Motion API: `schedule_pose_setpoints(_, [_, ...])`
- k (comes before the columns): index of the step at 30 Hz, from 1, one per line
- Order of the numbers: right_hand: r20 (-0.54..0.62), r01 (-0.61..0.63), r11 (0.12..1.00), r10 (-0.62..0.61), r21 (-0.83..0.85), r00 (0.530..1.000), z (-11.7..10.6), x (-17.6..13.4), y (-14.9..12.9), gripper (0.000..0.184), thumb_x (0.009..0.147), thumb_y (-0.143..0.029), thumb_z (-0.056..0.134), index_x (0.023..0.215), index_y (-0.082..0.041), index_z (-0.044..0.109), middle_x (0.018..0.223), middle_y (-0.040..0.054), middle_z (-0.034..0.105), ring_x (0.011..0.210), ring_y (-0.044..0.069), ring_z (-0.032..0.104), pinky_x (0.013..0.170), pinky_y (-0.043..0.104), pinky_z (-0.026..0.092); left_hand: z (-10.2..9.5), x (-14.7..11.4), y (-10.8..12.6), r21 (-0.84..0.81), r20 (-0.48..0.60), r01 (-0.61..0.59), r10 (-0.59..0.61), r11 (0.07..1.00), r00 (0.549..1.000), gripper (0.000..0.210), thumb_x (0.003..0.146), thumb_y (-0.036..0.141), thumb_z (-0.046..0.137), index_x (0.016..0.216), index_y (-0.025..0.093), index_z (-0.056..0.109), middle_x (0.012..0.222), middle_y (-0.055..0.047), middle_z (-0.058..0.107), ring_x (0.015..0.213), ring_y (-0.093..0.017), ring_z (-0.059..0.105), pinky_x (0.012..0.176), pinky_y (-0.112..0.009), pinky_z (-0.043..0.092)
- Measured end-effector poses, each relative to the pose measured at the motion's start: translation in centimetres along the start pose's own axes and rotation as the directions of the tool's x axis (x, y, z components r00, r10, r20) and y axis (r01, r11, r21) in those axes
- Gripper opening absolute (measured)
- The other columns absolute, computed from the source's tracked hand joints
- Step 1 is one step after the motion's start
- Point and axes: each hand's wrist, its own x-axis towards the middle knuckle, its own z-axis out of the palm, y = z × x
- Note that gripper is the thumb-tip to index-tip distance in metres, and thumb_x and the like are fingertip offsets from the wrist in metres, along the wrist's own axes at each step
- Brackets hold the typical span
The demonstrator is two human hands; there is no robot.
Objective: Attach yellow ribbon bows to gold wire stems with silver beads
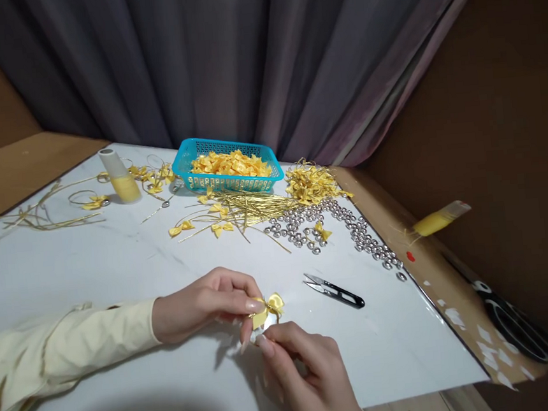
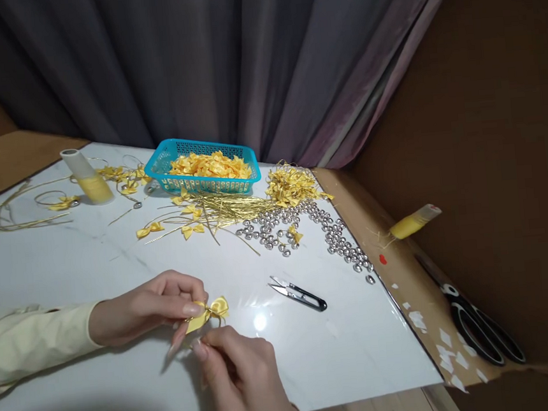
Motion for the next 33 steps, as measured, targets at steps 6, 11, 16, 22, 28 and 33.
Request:
schedule_pose_setpoints(6, [0.050, -0.034, 0.998, 0.031, 0.050, 0.998, -0.4, -0.1, 0.4, 0.023, 0.091, -0.025, 0.045, 0.079, -0.017, 0.062, 0.052, -0.0030, 0.056, 0.041, 0.007, 0.048, 0.043, 0.017, 0.037, -0.2, 0.0, -0.4, -0.037, 0.031, 0.034, -0.033, 0.999, 0.999, 0.023, 0.068, 0.033, 0.072, 0.066, 0.012, 0.062, 0.050, -0.002, 0.064, 0.043, -0.010, 0.050, 0.048, -0.021, 0.032])
schedule_pose_setpoints(11, [-0.028, 0.064, 0.998, -0.064, -0.027, 0.998, 0.1, 0.0, 0.9, 0.019, 0.091, -0.018, 0.043, 0.085, -0.017, 0.061, 0.056, -0.0029, 0.057, 0.043, 0.006, 0.049, 0.046, 0.017, 0.039, -0.3, 0.1, -0.9, -0.054, 0.061, 0.030, -0.027, 0.998, 0.998, 0.022, 0.069, 0.032, 0.072, 0.067, 0.012, 0.062, 0.051, -0.002, 0.064, 0.044, -0.010, 0.051, 0.049, -0.020, 0.033])
schedule_pose_setpoints(16, [-0.087, -0.008, 0.993, -0.003, -0.116, 0.996, -1.0, 0.1, 0.3, 0.014, 0.090, -0.024, 0.049, 0.086, -0.018, 0.060, 0.051, -0.0042, 0.056, 0.040, 0.008, 0.047, 0.042, 0.018, 0.038, -0.7, 0.5, -1.1, -0.049, 0.054, 0.045, -0.043, 0.998, 0.998, 0.022, 0.069, 0.032, 0.071, 0.066, 0.012, 0.061, 0.049, -0.001, 0.063, 0.042, -0.010, 0.049, 0.049, -0.021, 0.033])
schedule_pose_setpoints(22, [-0.099, 0.095, 0.967, -0.121, -0.238, 0.988, -3.6, 1.1, 0.0, 0.010, 0.079, -0.021, 0.064, 0.088, -0.017, 0.062, 0.090, 0.0078, 0.066, 0.077, 0.016, 0.062, 0.058, 0.023, 0.051, -1.4, 0.9, -1.3, 0.045, 0.178, 0.035, -0.042, 0.998, 0.983, 0.016, 0.072, 0.028, 0.068, 0.066, 0.013, 0.063, 0.043, 0.000, 0.059, 0.038, -0.009, 0.043, 0.044, -0.023, 0.030])
schedule_pose_setpoints(28, [0.051, 0.022, 0.999, -0.019, -0.050, 0.999, -2.8, 1.2, 0.0, 0.016, 0.080, -0.014, 0.061, 0.095, -0.018, 0.062, 0.095, 0.0051, 0.067, 0.081, 0.015, 0.063, 0.071, 0.025, 0.054, -1.6, 1.0, -1.3, 0.094, 0.262, 0.023, -0.047, 0.995, 0.964, 0.017, 0.073, 0.028, 0.069, 0.067, 0.014, 0.063, 0.047, 0.000, 0.062, 0.041, -0.011, 0.051, 0.048, -0.022, 0.040])
schedule_pose_setpoints(33, [0.058, -0.052, 0.999, 0.051, 0.008, 0.997, -2.5, 0.9, 0.3, 0.008, 0.081, -0.014, 0.060, 0.089, -0.017, 0.063, 0.086, 0.0043, 0.068, 0.074, 0.013, 0.064, 0.067, 0.023, 0.054, -1.5, 1.1, -1.4, 0.161, 0.276, -0.008, -0.037, 0.987, 0.961, 0.019, 0.077, 0.030, 0.068, 0.069, 0.014, 0.062, 0.048, 0.001, 0.062, 0.042, -0.010, 0.053, 0.050, -0.021, 0.042])
